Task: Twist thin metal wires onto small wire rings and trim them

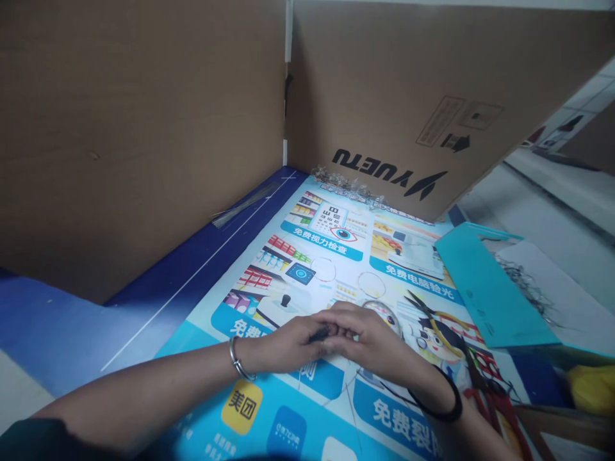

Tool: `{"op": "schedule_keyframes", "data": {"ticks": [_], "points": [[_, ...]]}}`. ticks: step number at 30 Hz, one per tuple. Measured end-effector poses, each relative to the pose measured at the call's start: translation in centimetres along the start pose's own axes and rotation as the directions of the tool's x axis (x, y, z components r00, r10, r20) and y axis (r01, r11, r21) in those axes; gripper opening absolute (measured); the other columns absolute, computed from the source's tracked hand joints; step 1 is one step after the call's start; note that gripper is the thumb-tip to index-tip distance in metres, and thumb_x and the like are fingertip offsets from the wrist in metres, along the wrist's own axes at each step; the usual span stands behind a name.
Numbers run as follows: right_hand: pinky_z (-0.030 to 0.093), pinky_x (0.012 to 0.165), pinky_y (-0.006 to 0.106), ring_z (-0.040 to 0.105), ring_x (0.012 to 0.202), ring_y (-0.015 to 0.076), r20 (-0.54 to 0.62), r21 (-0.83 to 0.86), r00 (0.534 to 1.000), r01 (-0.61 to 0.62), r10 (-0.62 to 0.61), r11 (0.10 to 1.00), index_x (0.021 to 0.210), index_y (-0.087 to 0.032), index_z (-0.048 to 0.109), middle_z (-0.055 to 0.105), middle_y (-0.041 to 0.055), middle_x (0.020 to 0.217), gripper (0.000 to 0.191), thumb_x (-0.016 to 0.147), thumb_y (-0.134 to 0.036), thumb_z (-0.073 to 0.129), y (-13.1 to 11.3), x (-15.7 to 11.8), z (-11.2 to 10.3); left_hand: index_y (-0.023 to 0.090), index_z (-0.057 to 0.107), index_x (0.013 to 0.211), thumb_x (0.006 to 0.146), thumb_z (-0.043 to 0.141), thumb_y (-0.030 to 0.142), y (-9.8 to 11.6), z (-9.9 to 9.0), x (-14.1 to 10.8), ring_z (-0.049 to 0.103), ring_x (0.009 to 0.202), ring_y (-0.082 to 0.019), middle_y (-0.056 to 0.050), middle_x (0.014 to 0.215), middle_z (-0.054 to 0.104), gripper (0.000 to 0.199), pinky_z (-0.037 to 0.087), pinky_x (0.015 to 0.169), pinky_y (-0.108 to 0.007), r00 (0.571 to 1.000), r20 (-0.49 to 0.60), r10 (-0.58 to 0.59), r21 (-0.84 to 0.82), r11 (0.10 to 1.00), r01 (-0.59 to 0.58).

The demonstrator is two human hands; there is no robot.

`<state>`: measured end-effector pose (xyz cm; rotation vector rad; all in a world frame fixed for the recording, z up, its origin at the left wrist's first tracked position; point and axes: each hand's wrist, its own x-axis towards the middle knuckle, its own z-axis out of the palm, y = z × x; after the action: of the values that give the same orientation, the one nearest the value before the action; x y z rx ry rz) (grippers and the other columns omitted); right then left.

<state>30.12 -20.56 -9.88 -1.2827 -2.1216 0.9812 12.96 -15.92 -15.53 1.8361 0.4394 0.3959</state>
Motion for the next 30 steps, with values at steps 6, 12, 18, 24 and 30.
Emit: {"op": "schedule_keyframes", "data": {"ticks": [6,12,18,24,30], "points": [[0.044,0.070,0.023,0.057,0.079,0.0122,-0.030,0.049,0.999,0.041,-0.039,0.998,0.103,-0.025,0.065,0.061,0.0005,0.085,0.023,0.082,-0.019,0.061,-0.1,-0.1,0.6,0.016,0.058,0.106,0.086,0.046,0.022,-0.1,0.1,0.1,0.058,0.086,-0.016,-0.006,0.098,0.064,0.024,0.047,0.078,-0.029,0.997,-0.006,0.073,-0.004,0.997,-0.073],[0.043,0.069,0.022,0.057,0.077,0.0109,-0.122,0.040,0.992,0.031,-0.026,0.999,0.086,-0.022,0.067,0.061,-0.0003,0.080,0.013,0.084,-0.015,0.057,-0.3,0.1,1.3,0.018,0.057,0.108,0.085,0.049,0.019,-0.3,0.1,0.0,0.059,0.094,-0.018,-0.006,0.105,0.064,0.025,0.047,0.081,-0.030,0.996,-0.007,0.086,0.000,0.996,-0.086],[0.044,0.065,0.021,0.058,0.071,0.0103,-0.197,0.007,0.980,0.004,-0.003,1.000,0.080,-0.020,0.066,0.061,-0.0004,0.075,0.010,0.083,-0.015,0.058,-0.2,-0.1,0.4,0.016,0.051,0.113,0.077,0.063,0.027,0.1,-0.4,-0.2,0.058,0.084,-0.017,-0.006,0.098,0.062,0.039,0.048,0.074,-0.029,0.997,0.060,0.039,-0.011,0.999,-0.038],[0.045,0.062,0.021,0.058,0.067,0.0104,-0.213,-0.014,0.977,-0.020,0.017,1.000,0.083,-0.020,0.066,0.060,0.0001,0.073,0.010,0.084,-0.019,0.057,-0.3,-0.8,-1.6,0.022,0.027,0.140,0.073,0.069,0.032,0.1,-1.7,-0.6,0.041,0.124,-0.029,-0.015,0.138,0.040,0.080,0.036,0.101,-0.041,0.976,0.137,0.171,-0.029,0.985,-0.169],[0.045,0.060,0.021,0.057,0.065,0.0104,-0.235,-0.043,0.972,-0.039,0.027,0.998,0.081,-0.020,0.066,0.060,0.0008,0.073,0.011,0.085,-0.021,0.055,-1.1,-1.7,-3.5,0.029,0.002,0.146,0.065,0.074,0.042,-0.3,-3.2,-1.1,0.020,0.136,-0.034,-0.011,0.152,0.016,0.109,0.026,0.107,-0.048,0.974,0.224,0.027,0.143,0.988,-0.060]]}}
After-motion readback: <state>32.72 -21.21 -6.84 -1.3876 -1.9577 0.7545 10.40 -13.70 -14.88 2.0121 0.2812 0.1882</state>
